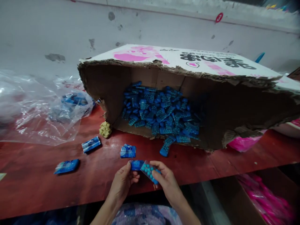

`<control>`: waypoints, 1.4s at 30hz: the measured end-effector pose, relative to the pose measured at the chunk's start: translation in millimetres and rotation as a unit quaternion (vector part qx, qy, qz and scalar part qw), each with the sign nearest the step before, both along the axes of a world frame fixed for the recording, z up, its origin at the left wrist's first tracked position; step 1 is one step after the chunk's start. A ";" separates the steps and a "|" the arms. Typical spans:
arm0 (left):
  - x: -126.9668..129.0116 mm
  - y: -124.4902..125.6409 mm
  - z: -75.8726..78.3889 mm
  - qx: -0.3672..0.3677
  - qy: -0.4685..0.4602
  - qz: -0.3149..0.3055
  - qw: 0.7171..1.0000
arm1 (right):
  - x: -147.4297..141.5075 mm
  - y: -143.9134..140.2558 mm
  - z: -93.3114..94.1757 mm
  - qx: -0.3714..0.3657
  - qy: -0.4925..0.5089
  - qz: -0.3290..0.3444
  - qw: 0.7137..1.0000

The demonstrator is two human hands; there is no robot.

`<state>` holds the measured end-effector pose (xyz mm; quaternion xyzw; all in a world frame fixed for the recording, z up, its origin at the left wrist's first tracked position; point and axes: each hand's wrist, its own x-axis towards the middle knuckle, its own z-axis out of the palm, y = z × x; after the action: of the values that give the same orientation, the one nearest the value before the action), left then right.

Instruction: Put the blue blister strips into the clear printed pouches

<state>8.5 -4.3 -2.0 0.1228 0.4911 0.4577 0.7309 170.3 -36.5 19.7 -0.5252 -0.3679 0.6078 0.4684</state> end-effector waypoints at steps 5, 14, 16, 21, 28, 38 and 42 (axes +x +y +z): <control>-5.0 -0.9 3.2 0.023 0.007 -0.001 1.000 | -4.1 3.5 -2.5 0.001 -0.028 0.005 1.000; -8.7 1.2 0.2 0.042 0.030 0.017 0.999 | -15.6 3.0 -3.7 -0.003 -0.037 -0.043 0.998; -8.9 1.4 0.7 0.039 0.032 0.017 0.999 | -15.4 3.2 -3.9 0.002 -0.051 -0.047 0.998; -6.9 0.5 1.7 0.017 0.025 0.028 0.999 | -16.3 2.0 -7.2 0.048 -0.103 -0.027 0.993; -9.1 1.0 1.3 0.015 0.011 0.034 0.999 | -17.5 0.2 -8.7 0.083 -0.128 -0.009 0.988; -12.8 3.7 8.3 0.040 0.043 0.043 0.997 | -15.9 3.2 -15.0 0.061 -0.090 0.008 0.994; -19.5 5.3 6.8 0.066 0.057 0.012 0.996 | -14.5 6.0 -8.0 0.065 -0.088 0.035 0.993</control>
<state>-11.0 1.0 4.8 0.1905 0.5020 0.4900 0.6868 155.8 -30.5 11.7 -0.5318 -0.4648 0.5502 0.4454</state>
